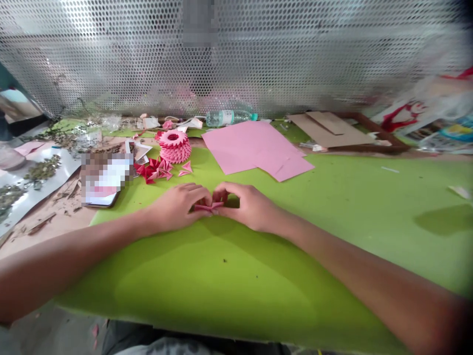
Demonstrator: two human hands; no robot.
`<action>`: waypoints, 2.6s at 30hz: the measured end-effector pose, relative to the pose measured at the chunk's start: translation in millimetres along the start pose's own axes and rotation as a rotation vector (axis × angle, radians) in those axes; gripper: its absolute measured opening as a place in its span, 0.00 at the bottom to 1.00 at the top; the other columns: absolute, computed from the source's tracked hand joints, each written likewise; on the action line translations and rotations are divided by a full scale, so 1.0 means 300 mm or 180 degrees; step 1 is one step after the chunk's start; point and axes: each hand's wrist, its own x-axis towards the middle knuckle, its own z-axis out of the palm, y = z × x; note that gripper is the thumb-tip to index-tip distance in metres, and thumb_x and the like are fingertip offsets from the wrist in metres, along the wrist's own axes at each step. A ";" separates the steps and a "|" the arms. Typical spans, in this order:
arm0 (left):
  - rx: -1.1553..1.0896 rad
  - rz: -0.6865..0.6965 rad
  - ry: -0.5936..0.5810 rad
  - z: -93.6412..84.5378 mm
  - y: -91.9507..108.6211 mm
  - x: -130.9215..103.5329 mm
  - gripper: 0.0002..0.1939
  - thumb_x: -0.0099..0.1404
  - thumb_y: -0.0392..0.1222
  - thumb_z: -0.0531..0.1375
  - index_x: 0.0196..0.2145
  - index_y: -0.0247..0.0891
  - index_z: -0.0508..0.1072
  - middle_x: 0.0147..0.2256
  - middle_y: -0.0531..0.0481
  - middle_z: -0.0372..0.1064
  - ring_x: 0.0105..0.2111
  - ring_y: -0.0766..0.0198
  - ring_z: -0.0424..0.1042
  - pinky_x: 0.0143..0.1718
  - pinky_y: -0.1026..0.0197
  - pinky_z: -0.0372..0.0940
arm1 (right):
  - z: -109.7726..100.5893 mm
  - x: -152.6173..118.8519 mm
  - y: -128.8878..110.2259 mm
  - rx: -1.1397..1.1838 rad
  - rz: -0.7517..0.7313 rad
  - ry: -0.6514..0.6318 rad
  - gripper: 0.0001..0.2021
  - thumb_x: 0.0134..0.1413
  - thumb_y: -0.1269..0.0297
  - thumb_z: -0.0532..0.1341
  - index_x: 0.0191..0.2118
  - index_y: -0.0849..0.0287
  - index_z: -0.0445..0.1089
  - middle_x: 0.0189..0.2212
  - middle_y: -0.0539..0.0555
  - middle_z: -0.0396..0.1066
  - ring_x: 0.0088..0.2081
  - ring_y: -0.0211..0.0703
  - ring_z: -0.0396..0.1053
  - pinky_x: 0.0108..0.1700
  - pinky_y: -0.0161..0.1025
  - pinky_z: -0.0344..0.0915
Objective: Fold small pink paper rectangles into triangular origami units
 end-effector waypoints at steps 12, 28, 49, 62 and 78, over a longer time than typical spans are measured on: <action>-0.1023 0.0544 0.0662 -0.041 -0.004 -0.031 0.08 0.67 0.34 0.57 0.43 0.35 0.72 0.37 0.46 0.76 0.36 0.63 0.75 0.38 0.62 0.70 | -0.023 -0.004 -0.028 0.0992 0.0381 -0.0174 0.21 0.54 0.43 0.65 0.38 0.59 0.76 0.31 0.52 0.72 0.31 0.40 0.66 0.35 0.38 0.59; -0.1316 0.0909 0.0487 -0.062 0.002 -0.035 0.05 0.65 0.34 0.64 0.39 0.37 0.79 0.35 0.46 0.80 0.35 0.65 0.79 0.39 0.63 0.74 | -0.023 -0.009 -0.052 0.1714 0.0392 -0.0334 0.17 0.49 0.48 0.70 0.33 0.59 0.75 0.28 0.48 0.70 0.29 0.36 0.65 0.34 0.36 0.61; -0.1716 -0.0627 0.0233 -0.028 0.052 -0.026 0.19 0.73 0.51 0.53 0.32 0.34 0.71 0.28 0.50 0.71 0.26 0.67 0.70 0.26 0.66 0.63 | 0.040 -0.007 -0.069 0.1664 0.0124 0.0298 0.15 0.54 0.51 0.67 0.33 0.59 0.72 0.29 0.52 0.75 0.28 0.37 0.68 0.30 0.36 0.64; -0.1270 -0.0701 0.0441 -0.040 0.054 -0.022 0.18 0.71 0.48 0.53 0.27 0.35 0.70 0.24 0.53 0.65 0.24 0.68 0.63 0.25 0.65 0.55 | 0.043 -0.027 -0.077 0.0794 0.0163 0.0154 0.23 0.62 0.45 0.59 0.34 0.62 0.80 0.27 0.55 0.77 0.25 0.39 0.69 0.26 0.35 0.59; -0.1300 -0.0850 -0.0404 -0.056 0.068 -0.025 0.16 0.70 0.47 0.54 0.36 0.36 0.78 0.25 0.53 0.67 0.22 0.69 0.64 0.22 0.66 0.51 | 0.039 -0.005 -0.059 0.0595 -0.0326 0.0488 0.08 0.61 0.61 0.62 0.34 0.59 0.73 0.29 0.51 0.74 0.29 0.37 0.68 0.32 0.35 0.63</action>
